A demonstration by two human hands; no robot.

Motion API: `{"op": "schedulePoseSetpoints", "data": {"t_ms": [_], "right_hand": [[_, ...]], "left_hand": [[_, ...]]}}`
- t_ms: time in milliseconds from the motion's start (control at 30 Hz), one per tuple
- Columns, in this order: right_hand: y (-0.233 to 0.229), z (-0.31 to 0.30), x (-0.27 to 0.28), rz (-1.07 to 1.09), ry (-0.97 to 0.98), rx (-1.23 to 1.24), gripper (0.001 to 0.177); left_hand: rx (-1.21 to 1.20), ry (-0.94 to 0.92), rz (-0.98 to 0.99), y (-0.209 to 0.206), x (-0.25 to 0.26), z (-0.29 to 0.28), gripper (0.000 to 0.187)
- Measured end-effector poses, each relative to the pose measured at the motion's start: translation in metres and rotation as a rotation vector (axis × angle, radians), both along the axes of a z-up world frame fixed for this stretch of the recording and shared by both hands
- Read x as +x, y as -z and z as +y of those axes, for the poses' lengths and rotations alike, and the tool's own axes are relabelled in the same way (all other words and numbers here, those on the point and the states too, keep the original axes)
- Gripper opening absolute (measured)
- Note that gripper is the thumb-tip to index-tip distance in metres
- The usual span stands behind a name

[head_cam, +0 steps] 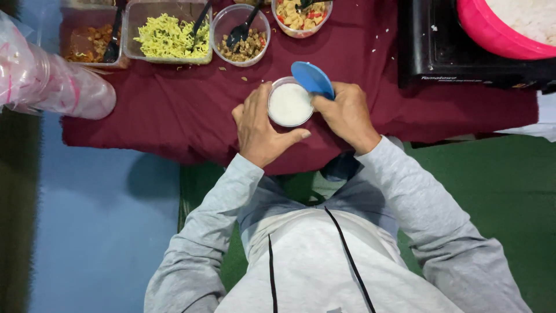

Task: Stirring and scraping the contents of a small cup using a blue spatula

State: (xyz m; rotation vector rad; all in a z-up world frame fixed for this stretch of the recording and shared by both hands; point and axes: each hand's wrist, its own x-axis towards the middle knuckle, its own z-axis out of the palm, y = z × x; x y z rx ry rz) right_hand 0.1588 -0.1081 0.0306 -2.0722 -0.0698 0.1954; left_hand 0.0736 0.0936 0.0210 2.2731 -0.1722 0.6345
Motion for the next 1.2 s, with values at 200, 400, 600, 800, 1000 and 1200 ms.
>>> {"op": "schedulePoseSetpoints", "data": {"t_ms": [200, 400, 600, 800, 1000, 1200], "right_hand": [[0.000, -0.002, -0.006, 0.059, -0.028, 0.041, 0.013], [-0.031, 0.003, -0.025, 0.141, -0.040, 0.014, 0.013], [-0.033, -0.002, -0.038, 0.227, -0.041, 0.067, 0.016], [-0.060, -0.028, -0.034, -0.056, -0.285, -0.231, 0.027], [-0.073, -0.045, -0.016, -0.493, -0.473, -0.538, 0.012], [-0.102, -0.021, -0.011, -0.593, -0.613, -0.824, 0.012]], "left_hand": [[-0.011, 0.014, 0.073, -0.004, 0.002, 0.002, 0.120], [-0.043, 0.079, 0.090, -0.004, 0.002, 0.008, 0.121], [-0.071, 0.187, 0.118, -0.002, 0.006, 0.014, 0.124], [-0.085, 0.210, 0.111, -0.005, 0.005, 0.015, 0.120], [-0.081, 0.217, 0.126, -0.005, 0.006, 0.016, 0.120], [-0.073, 0.208, 0.115, -0.002, 0.007, 0.016, 0.114]]}}
